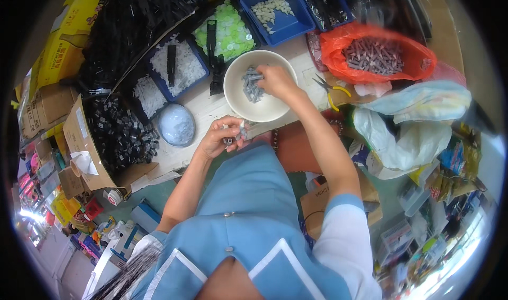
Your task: The person assembles components by inserting small white pieces into grey plastic parts and placing them into a bowl. They then tie up a plastic bag of parts, set it aside, and place the bowl on the workbench.
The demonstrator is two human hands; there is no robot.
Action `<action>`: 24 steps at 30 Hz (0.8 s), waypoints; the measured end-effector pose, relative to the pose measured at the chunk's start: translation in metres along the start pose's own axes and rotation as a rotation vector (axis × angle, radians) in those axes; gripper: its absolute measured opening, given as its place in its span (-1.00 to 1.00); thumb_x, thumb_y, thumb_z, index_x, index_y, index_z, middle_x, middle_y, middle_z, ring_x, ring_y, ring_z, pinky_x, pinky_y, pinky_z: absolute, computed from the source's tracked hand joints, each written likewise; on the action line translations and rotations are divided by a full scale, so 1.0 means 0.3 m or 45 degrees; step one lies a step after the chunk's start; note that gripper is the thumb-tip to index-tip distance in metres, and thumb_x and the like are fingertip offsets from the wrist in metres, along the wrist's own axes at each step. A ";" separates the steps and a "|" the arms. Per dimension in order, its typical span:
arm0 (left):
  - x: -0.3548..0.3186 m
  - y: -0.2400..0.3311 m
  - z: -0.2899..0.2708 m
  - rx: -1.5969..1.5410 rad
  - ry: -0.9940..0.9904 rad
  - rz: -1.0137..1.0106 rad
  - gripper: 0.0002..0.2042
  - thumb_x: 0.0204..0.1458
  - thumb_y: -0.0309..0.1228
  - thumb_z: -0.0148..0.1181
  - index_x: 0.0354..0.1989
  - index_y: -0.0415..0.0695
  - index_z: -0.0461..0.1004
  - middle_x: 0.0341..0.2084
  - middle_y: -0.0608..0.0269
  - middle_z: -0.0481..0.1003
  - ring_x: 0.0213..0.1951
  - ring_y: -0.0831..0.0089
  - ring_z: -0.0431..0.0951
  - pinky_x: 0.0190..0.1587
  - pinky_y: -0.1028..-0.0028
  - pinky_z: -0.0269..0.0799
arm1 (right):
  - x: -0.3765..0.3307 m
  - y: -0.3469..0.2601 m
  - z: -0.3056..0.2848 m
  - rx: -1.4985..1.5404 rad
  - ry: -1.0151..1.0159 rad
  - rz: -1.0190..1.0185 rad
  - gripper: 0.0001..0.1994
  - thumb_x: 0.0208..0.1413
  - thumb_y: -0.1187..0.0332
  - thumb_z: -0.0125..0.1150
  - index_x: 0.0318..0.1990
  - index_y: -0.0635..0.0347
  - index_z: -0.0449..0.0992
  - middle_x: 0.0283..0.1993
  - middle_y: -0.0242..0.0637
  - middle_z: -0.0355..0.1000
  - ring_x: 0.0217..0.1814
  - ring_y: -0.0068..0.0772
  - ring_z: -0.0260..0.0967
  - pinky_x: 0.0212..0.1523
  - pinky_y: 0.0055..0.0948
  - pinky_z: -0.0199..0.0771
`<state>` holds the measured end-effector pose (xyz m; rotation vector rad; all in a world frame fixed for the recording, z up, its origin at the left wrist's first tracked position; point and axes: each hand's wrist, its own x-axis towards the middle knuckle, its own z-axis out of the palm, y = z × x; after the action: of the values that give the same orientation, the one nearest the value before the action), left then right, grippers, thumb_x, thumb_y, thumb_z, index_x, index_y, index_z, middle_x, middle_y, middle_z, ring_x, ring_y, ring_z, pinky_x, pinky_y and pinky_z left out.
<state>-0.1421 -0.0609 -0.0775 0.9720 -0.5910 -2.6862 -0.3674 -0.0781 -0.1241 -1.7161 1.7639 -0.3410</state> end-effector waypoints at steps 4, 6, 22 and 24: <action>-0.007 0.011 -0.017 -0.024 0.018 -0.018 -0.82 -0.10 -0.47 0.05 -0.31 -0.29 0.37 -0.61 0.09 0.41 -0.63 0.48 0.42 -0.78 0.68 0.21 | -0.026 -0.025 -0.081 0.518 -0.001 0.214 -0.79 -0.21 0.51 0.09 -0.31 0.27 0.44 -0.39 -0.10 0.39 -0.46 -0.19 0.35 -0.42 -0.35 0.33; -0.007 0.012 -0.017 -0.059 0.005 0.039 -0.87 -0.08 -0.52 0.02 -0.36 -0.31 0.38 -0.61 0.12 0.42 -0.64 0.50 0.43 -0.79 0.69 0.20 | -0.038 -0.025 -0.079 0.441 0.001 0.191 -0.83 -0.21 0.51 0.09 -0.36 0.24 0.46 -0.42 -0.13 0.38 -0.44 -0.19 0.33 -0.40 -0.36 0.32; 0.032 0.013 -0.026 -0.098 0.163 0.085 -0.92 -0.12 -0.56 0.03 -0.43 -0.30 0.39 -0.73 0.20 0.35 -0.68 0.52 0.37 -0.81 0.65 0.14 | -0.049 -0.026 0.045 -0.271 -0.183 -0.099 -0.84 -0.22 0.58 -0.10 -0.42 0.31 0.40 -0.34 -0.04 0.34 -0.30 -0.07 0.35 -0.33 -0.20 0.35; 0.037 0.013 -0.024 -0.130 0.211 0.076 -0.92 -0.13 -0.57 0.04 -0.43 -0.29 0.39 -0.73 0.22 0.34 -0.68 0.52 0.36 -0.81 0.66 0.13 | -0.056 -0.021 0.055 -0.245 -0.126 -0.140 -0.84 -0.24 0.58 -0.08 -0.43 0.32 0.39 -0.35 -0.02 0.34 -0.30 -0.05 0.34 -0.33 -0.19 0.34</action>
<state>-0.1455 -0.0702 -0.0870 1.1165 -0.4375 -2.5255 -0.3535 -0.0584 -0.1285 -1.9356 1.6796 -0.1339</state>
